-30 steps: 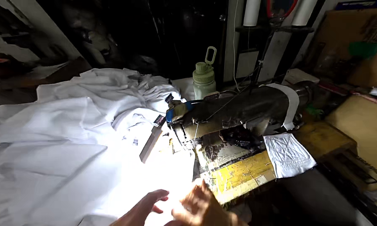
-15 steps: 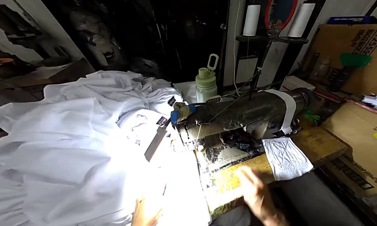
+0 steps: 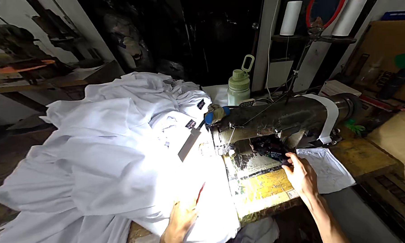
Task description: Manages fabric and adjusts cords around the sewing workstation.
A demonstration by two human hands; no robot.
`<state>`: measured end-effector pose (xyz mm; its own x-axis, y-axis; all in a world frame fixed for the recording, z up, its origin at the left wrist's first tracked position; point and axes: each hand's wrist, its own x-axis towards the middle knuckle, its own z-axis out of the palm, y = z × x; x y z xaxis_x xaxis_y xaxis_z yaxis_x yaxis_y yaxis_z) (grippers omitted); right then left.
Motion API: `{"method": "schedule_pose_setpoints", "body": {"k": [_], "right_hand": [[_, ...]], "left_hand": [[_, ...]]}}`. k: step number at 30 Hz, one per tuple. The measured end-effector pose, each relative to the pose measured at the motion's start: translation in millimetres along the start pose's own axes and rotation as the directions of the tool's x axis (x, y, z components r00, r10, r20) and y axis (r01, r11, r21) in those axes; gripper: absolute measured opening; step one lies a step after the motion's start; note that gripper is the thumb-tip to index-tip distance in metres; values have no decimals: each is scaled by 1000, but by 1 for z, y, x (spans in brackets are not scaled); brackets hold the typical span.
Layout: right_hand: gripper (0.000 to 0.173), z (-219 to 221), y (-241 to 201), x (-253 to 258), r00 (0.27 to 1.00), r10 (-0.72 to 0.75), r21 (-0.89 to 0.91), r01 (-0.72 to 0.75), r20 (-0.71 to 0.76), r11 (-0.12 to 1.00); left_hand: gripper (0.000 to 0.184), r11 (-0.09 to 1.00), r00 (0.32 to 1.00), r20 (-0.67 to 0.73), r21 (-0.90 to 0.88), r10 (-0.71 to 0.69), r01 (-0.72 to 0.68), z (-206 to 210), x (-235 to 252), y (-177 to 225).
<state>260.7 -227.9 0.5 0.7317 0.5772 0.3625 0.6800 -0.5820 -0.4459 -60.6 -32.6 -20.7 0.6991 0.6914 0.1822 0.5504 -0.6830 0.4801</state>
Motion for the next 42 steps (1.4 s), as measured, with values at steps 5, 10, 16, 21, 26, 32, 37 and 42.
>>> {"method": "schedule_pose_setpoints", "body": {"k": [5,10,16,21,26,32,37,42], "right_hand": [[20,-17,-7,5,991,55,189,-31,-122,981],[24,-19,-57,-33,990,133,693,-73,-33,717],[12,26,-106,-74,999,-13,697,-16,35,717],[21,23,-93,-54,984,-175,389,146,40,909],[17,44,-117,-26,938,-308,327,245,159,913],[27,80,-103,-19,877,-386,506,203,288,838],[12,47,-51,15,750,-559,357,443,354,822],[8,0,-69,11,886,-370,330,273,280,904]], "left_hand": [[31,996,994,-105,-78,-44,36,-11,-11,16],[21,878,919,-387,-413,71,-241,3,-8,80],[35,641,992,-97,-757,87,-130,31,-2,109],[26,819,980,-172,-545,98,-178,35,-14,91],[21,865,956,-210,-418,206,-278,40,-19,96],[20,852,985,-142,-500,97,-156,26,-35,98],[18,885,976,-188,-428,112,-184,10,-41,70],[19,743,980,-176,-643,93,-186,9,-30,88]]}}
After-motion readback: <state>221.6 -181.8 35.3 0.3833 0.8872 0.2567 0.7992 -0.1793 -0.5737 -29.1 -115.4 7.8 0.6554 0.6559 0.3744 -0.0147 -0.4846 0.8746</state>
